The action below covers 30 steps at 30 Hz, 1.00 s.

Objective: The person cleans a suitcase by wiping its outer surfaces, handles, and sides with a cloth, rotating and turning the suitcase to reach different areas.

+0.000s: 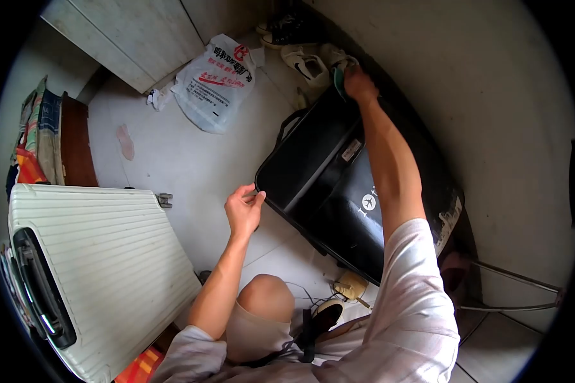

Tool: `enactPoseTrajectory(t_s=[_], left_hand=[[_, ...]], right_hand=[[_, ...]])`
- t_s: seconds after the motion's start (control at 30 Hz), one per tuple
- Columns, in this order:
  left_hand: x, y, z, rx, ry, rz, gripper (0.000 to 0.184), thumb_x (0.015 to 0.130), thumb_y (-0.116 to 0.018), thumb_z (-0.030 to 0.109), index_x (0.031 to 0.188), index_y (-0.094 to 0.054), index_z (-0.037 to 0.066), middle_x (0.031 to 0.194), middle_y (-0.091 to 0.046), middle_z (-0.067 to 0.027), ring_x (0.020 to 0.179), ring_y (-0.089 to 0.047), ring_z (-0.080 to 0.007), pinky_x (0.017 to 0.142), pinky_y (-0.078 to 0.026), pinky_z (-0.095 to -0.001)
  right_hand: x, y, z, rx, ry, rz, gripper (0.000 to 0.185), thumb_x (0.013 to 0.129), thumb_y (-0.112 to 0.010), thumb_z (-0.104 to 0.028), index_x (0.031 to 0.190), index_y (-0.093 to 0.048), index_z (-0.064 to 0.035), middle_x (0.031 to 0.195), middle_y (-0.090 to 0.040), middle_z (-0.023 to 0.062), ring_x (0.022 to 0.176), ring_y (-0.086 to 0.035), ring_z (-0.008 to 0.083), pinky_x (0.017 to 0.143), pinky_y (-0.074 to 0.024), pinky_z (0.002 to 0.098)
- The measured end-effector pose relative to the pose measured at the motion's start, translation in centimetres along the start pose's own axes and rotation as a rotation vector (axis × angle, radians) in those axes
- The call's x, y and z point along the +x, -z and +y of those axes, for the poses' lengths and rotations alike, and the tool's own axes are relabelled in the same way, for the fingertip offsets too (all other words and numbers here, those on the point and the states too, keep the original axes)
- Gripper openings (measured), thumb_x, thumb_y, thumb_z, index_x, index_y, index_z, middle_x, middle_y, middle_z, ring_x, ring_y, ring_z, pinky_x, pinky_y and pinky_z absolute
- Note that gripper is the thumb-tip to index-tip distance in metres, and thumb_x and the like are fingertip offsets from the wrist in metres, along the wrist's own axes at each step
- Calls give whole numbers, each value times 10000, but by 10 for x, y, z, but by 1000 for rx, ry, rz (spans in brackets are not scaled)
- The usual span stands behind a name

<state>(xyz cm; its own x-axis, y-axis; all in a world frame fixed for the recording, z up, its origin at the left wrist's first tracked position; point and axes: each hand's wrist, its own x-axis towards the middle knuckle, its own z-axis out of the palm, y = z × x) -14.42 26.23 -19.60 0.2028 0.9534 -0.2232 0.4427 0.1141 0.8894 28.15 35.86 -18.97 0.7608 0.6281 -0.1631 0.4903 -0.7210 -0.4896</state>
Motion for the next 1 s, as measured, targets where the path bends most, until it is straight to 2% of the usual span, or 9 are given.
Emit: enactPoseTrajectory(t_s=[0.1,0.17,0.23,0.33,0.4,0.53,0.67,0.77,1.0], left_hand=[[-6,0,0,-68,68,-20,354,850,-751,89,1145,-648,-77,992,-717,-176,822,-695,-186,756,-542,-294],[-7,-3,3,-124,63,1,354,864,-737,77,1163,-636,-85,1045,-706,-172,876,-681,-175,789,-528,-290],[-9,-7,0,-116,56,13,354,865,-735,75,1165,-636,-85,1042,-706,-168,864,-679,-171,785,-528,-289],[-9,-9,2,-95,50,41,352,865,-732,72,1166,-637,-83,1039,-707,-160,846,-675,-164,780,-529,-287],[-8,-9,2,-79,49,45,350,864,-732,72,1164,-639,-81,1039,-707,-157,840,-674,-162,778,-530,-287],[-7,-4,5,-63,36,18,347,858,-739,78,1158,-649,-70,1040,-708,-152,838,-673,-162,765,-529,-288],[-3,-2,5,-88,62,-12,350,853,-743,78,1154,-652,-75,1044,-707,-150,844,-678,-174,762,-528,-291],[-2,-1,6,-104,105,-4,354,849,-748,78,1150,-653,-81,1053,-703,-147,863,-684,-179,779,-527,-285],[4,7,-13,-344,233,-85,351,910,-687,152,1197,-638,-44,1069,-701,-115,848,-656,-158,727,-520,-292]], right_hand=[[-45,-42,-2,-396,116,293,590,970,-439,-461,1488,-384,-183,1547,-305,244,1392,-275,529,1112,-229,660],[-84,-64,-3,-331,208,385,581,950,-472,-392,1465,-397,-135,1534,-282,305,1394,-230,570,1114,-210,672],[-144,-77,-22,-370,223,339,623,950,-490,-388,1462,-348,-64,1485,-312,361,1357,-262,609,1079,-239,701],[-228,-65,-61,-264,224,66,702,943,-493,-416,1511,-284,-60,1515,-208,403,1400,-157,617,1096,-119,737],[-220,-75,-53,-149,223,153,718,938,-510,-400,1524,-269,-62,1545,-104,402,1429,-26,604,1108,-29,731],[-132,-53,-32,15,94,172,711,959,-467,-380,1558,-185,-122,1594,65,323,1458,137,523,1118,-23,720],[-65,-28,-19,170,-37,185,699,978,-432,-384,1564,-160,-118,1605,65,296,1458,137,522,1142,-93,670],[-76,-57,-13,122,45,335,775,946,-473,-384,1542,-149,-9,1580,-21,350,1462,47,536,1143,-109,657],[-266,-96,-81,-39,65,121,853,903,-537,-365,1515,-146,81,1538,-77,419,1448,-19,566,1138,-19,681]])
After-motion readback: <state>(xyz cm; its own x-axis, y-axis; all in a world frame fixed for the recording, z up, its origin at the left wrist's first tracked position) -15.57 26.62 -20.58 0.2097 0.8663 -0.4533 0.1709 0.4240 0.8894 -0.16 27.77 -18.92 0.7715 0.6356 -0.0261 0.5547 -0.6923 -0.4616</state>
